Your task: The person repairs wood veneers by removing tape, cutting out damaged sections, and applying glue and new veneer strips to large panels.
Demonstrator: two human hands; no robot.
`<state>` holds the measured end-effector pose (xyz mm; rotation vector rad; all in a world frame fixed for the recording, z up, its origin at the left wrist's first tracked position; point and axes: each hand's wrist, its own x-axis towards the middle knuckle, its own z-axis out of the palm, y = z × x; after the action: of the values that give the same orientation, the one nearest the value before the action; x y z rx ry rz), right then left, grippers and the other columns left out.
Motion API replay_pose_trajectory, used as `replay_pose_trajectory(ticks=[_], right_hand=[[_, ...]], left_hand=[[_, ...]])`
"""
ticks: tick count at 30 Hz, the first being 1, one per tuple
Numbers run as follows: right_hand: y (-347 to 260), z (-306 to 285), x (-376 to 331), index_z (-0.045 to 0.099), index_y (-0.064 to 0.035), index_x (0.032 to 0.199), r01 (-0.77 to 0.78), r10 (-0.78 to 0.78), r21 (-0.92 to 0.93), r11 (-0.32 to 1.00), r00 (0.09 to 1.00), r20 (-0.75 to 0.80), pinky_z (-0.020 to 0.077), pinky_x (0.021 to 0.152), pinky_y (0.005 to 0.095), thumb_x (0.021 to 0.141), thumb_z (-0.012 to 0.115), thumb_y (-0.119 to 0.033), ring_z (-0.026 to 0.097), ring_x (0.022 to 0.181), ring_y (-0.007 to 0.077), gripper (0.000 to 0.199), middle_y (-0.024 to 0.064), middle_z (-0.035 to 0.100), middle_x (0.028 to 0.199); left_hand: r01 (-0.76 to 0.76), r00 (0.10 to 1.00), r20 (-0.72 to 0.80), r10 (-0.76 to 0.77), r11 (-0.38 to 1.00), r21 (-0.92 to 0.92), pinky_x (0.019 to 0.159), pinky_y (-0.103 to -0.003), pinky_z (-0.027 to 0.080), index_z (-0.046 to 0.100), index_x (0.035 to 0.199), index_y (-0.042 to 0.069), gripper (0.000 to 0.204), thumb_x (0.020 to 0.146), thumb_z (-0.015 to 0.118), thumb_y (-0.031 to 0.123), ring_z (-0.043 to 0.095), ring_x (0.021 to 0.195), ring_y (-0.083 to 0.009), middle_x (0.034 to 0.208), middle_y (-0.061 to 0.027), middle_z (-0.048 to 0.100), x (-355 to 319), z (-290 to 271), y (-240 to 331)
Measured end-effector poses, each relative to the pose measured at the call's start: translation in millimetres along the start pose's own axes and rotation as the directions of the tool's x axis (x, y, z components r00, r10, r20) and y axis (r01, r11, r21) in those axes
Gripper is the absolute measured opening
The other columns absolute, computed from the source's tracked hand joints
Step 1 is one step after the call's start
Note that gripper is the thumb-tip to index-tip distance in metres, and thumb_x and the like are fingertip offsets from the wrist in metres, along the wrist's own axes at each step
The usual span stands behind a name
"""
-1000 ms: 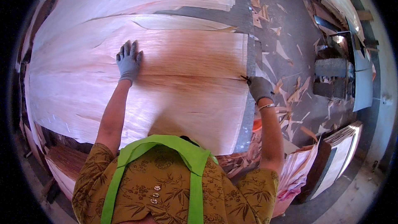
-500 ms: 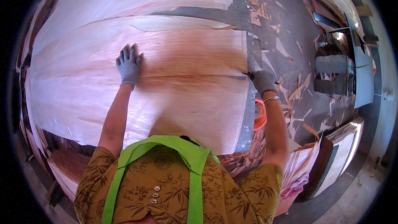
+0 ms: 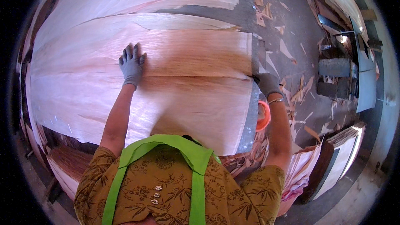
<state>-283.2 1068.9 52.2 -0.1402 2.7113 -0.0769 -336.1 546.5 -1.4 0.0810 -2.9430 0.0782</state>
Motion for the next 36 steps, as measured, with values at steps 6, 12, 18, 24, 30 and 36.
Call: replay_pose_trajectory(ticks=[6,12,18,24,30,36], right_hand=[[22,14,2,0.065,-0.004,0.094,0.114,-0.106,0.12,0.986,0.992,-0.068,0.0464,0.073,0.0456,0.086,0.054,-0.025,0.06,0.083,0.0399,0.025,0.0218,0.063,0.087],[-52,-7,-6,0.056,-0.0006,0.109,0.291,-0.183,0.334,0.896,0.93,-0.319,0.0462,0.08,0.043,0.084,0.044,0.0,0.058,0.094,0.039,0.028,0.0224,0.061,0.099],[-202,-23,23,0.057,-0.0124,0.107,0.427,-0.37,0.255,0.868,0.897,-0.242,0.0478,0.066,0.0457,0.088,0.048,-0.013,0.061,0.079,0.0371,0.021,0.018,0.064,0.089],[-322,-24,81,0.054,-0.0127,0.098,0.537,-0.504,0.126,0.834,0.835,-0.219,0.0455,0.057,0.0492,0.089,0.047,-0.022,0.06,0.067,0.038,0.015,0.0173,0.063,0.075],[-414,-26,127,0.053,-0.0111,0.097,0.629,-0.632,-0.072,0.774,0.765,-0.123,0.047,0.057,0.0489,0.09,0.045,-0.025,0.063,0.069,0.0354,0.017,0.0155,0.064,0.075],[-441,-17,144,0.054,-0.0108,0.095,0.691,-0.709,-0.171,0.702,0.701,-0.078,0.0478,0.055,0.0493,0.09,0.043,-0.025,0.064,0.068,0.0334,0.018,0.0138,0.065,0.075]], left_hand=[[0.015,0.993,-0.114,-0.044,0.969,-0.246,0.104,-0.05,0.023,0.042,0.13,0.006,0.059,0.086,0.05,0.044,0.033,0.128,-0.0316,0.138,-0.0143,0.038,1,0,-12],[0.099,0.975,-0.191,-0.118,0.989,-0.105,0.095,-0.047,0.034,0.058,0.101,0.014,0.031,0.075,0.063,0.03,0.048,0.111,-0.0282,0.112,-0.0108,0.055,-19,-19,-56],[0.002,0.968,-0.233,-0.092,0.933,-0.36,0.08,-0.041,0.042,0.062,0.084,0.013,0.016,0.072,0.068,0.022,0.057,0.088,-0.0243,0.09,-0.0041,0.061,-68,-54,-77],[-0.049,0.992,-0.125,-0.002,0.913,-0.405,0.086,-0.041,0.042,0.063,0.089,0.012,0.017,0.075,0.067,0.02,0.055,0.097,-0.0261,0.1,-0.0071,0.06,-97,-63,-85],[0.029,0.972,-0.204,-0.118,0.919,-0.393,0.105,-0.042,0.03,0.038,0.132,0.004,0.058,0.079,0.059,0.019,0.041,0.122,-0.0319,0.132,-0.0156,0.043,-19,-20,-113],[-0.055,0.986,-0.161,-0.031,0.862,-0.503,0.11,-0.04,0.024,0.029,0.136,-0.001,0.071,0.077,0.061,0.023,0.036,0.127,-0.0321,0.137,-0.0192,0.037,-20,-15,-111]])
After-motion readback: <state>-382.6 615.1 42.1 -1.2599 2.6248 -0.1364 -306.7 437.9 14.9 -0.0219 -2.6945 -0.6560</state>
